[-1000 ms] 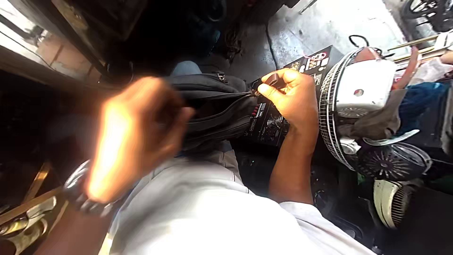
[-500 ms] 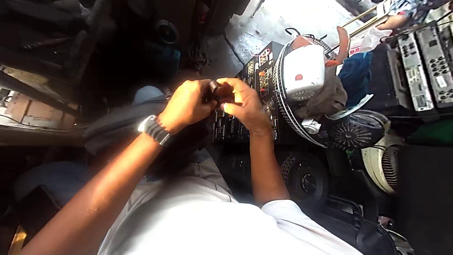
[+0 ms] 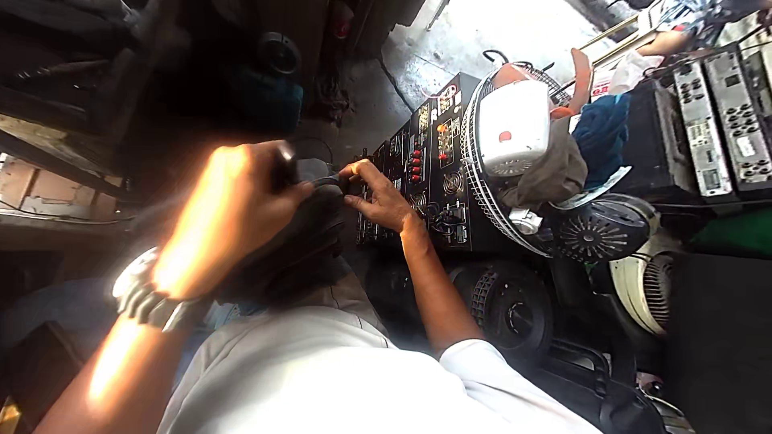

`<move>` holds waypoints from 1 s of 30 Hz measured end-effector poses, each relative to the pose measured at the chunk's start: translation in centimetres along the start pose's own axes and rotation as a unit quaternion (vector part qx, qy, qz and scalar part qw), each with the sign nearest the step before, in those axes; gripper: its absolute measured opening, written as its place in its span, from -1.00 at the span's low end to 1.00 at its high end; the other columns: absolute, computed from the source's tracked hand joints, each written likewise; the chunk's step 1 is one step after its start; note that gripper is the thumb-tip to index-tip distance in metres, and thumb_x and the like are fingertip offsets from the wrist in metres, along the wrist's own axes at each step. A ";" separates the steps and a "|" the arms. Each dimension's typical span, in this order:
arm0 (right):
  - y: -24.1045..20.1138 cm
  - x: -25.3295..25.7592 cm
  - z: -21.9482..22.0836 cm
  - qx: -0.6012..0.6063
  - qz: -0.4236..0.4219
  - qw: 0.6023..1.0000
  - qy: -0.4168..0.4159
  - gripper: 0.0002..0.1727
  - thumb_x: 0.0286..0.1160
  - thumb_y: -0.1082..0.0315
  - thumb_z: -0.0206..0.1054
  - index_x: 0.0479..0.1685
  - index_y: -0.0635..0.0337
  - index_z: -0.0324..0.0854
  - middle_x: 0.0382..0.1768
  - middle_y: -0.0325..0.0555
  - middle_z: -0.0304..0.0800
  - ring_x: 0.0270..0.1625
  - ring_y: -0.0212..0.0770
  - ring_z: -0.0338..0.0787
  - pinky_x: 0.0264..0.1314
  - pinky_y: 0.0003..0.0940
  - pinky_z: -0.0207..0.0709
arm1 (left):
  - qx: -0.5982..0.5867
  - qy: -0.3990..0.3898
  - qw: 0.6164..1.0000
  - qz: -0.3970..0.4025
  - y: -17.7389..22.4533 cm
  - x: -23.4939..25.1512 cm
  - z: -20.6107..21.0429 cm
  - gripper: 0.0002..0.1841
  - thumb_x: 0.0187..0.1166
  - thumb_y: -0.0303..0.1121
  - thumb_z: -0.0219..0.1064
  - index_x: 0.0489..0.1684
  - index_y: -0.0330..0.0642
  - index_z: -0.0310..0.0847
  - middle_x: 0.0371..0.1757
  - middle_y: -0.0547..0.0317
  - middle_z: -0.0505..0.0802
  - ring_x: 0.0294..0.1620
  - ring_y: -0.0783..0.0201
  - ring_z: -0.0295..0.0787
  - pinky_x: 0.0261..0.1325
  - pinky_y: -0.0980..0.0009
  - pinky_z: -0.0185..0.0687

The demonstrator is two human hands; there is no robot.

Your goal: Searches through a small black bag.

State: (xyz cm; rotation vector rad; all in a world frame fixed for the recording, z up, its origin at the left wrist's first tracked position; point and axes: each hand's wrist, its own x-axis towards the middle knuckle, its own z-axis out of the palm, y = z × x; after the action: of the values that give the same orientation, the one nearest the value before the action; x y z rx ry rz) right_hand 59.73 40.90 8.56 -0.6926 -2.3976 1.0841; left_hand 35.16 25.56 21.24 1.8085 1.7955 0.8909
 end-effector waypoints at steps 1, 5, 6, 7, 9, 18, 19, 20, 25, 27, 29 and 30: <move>-0.1 0.0 0.3 -0.003 0.000 1.000 0.003 -0.54 0.43 0.32 0.47 0.32 0.28 0.62 0.30 0.08 0.70 0.35 -0.09 0.69 0.45 -0.18 0.61 | 0.002 0.008 1.000 -0.016 -0.3 -0.9 -0.7 -0.88 0.56 -0.20 0.45 -0.26 0.02 0.69 -0.50 0.30 0.76 -0.59 0.35 0.63 -0.54 0.25 0.54; 0.1 0.1 0.9 -0.069 0.028 0.997 0.024 -0.56 0.30 0.31 0.45 0.20 0.25 0.67 0.16 0.06 0.73 0.27 -0.07 0.71 0.37 -0.14 0.62 | -0.004 0.041 0.995 -0.085 -2.1 -4.5 -2.5 -0.79 0.51 0.00 0.44 -0.17 0.14 0.75 -0.45 0.40 0.81 -0.58 0.43 0.67 -0.54 0.28 0.59; -0.3 0.3 0.4 -0.114 0.054 0.992 0.006 -0.56 0.29 0.28 0.44 0.20 0.21 0.68 0.17 0.03 0.74 0.29 -0.04 0.70 0.39 -0.09 0.61 | -0.013 0.051 0.994 -0.094 -2.4 -5.3 -2.7 -0.77 0.48 0.02 0.45 -0.16 0.15 0.75 -0.43 0.43 0.82 -0.56 0.45 0.69 -0.53 0.31 0.63; -1.2 0.6 -0.4 -0.158 0.071 0.985 -0.007 -0.55 0.26 0.27 0.44 0.20 0.15 0.71 0.19 -0.01 0.77 0.32 -0.01 0.69 0.40 -0.03 0.58 | -0.026 0.062 0.992 -0.102 -2.5 -6.1 -2.8 -0.76 0.45 0.03 0.47 -0.15 0.15 0.76 -0.42 0.44 0.83 -0.55 0.48 0.71 -0.52 0.34 0.66; -3.2 1.2 -1.7 -0.173 0.016 0.985 0.016 -0.58 0.25 0.26 0.39 0.16 0.11 0.78 0.20 -0.10 0.79 0.36 -0.03 0.65 0.46 -0.01 0.52 | -0.048 0.087 0.989 -0.111 -2.6 -7.2 -2.9 -0.73 0.42 0.04 0.48 -0.13 0.14 0.77 -0.41 0.45 0.84 -0.54 0.51 0.71 -0.52 0.41 0.66; -6.9 4.8 2.6 0.001 -0.201 0.980 -0.003 -0.78 0.35 0.23 0.62 -0.19 0.20 0.89 -0.19 -0.09 0.86 0.08 -0.12 0.72 0.25 -0.16 0.56 | -0.164 0.103 0.975 -0.110 -8.0 -12.0 -1.9 -0.71 0.44 -0.13 0.56 0.04 0.10 0.71 -0.22 0.47 0.86 -0.40 0.56 0.76 -0.39 0.58 0.70; -6.3 4.8 2.5 0.027 -0.204 0.979 0.014 -0.82 0.36 0.30 0.60 -0.24 0.24 0.88 -0.23 -0.07 0.86 0.05 -0.12 0.72 0.25 -0.19 0.54 | -0.208 0.120 0.964 -0.117 -8.6 -12.4 -2.0 -0.73 0.44 -0.20 0.56 0.03 0.08 0.69 -0.22 0.48 0.85 -0.43 0.59 0.71 -0.42 0.65 0.65; -5.7 4.5 2.4 0.051 -0.202 0.977 0.036 -0.84 0.38 0.34 0.58 -0.26 0.28 0.87 -0.24 -0.04 0.86 0.04 -0.13 0.73 0.25 -0.20 0.54 | -0.246 0.130 0.951 -0.135 -8.6 -12.5 -2.4 -0.73 0.48 -0.24 0.54 0.07 0.05 0.69 -0.21 0.48 0.83 -0.47 0.60 0.63 -0.45 0.68 0.54; -3.1 3.1 2.3 0.143 -0.174 0.964 0.140 -0.82 0.43 0.36 0.53 -0.28 0.36 0.83 -0.20 0.02 0.85 0.08 -0.15 0.74 0.28 -0.24 0.56 | -0.365 0.163 0.881 -0.252 -10.7 -15.2 -3.4 -0.88 0.69 -0.32 0.26 -0.01 0.17 0.68 -0.45 0.67 0.72 -0.69 0.77 0.40 -0.61 0.87 0.32; -3.0 3.2 3.0 0.166 -0.164 0.960 0.157 -0.85 0.44 0.40 0.50 -0.28 0.37 0.81 -0.18 0.02 0.83 0.10 -0.16 0.74 0.27 -0.27 0.57 | -0.409 0.176 0.853 -0.273 -14.2 -17.0 -1.6 -0.88 0.70 -0.27 0.27 -0.07 0.25 0.72 -0.50 0.67 0.69 -0.70 0.74 0.39 -0.63 0.83 0.32; -3.2 3.7 3.6 0.184 -0.159 0.956 0.164 -0.87 0.44 0.43 0.49 -0.29 0.37 0.81 -0.18 0.03 0.83 0.09 -0.16 0.74 0.25 -0.28 0.59 | -0.443 0.176 0.818 -0.321 -15.9 -17.7 0.2 -0.87 0.68 -0.25 0.25 -0.18 0.25 0.74 -0.57 0.62 0.62 -0.73 0.69 0.32 -0.65 0.76 0.24; -3.3 4.0 3.8 0.189 -0.157 0.955 0.165 -0.87 0.43 0.43 0.49 -0.29 0.37 0.82 -0.18 0.03 0.83 0.09 -0.16 0.75 0.24 -0.28 0.59 | -0.457 0.176 0.802 -0.343 -15.8 -17.5 0.9 -0.86 0.67 -0.25 0.25 -0.20 0.24 0.75 -0.57 0.62 0.61 -0.72 0.68 0.30 -0.64 0.75 0.22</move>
State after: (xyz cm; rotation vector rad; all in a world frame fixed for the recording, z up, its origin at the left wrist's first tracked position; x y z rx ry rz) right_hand 53.60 39.18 9.48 -0.3142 -1.8663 1.1399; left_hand 25.46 9.36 7.10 0.3540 1.5580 1.4568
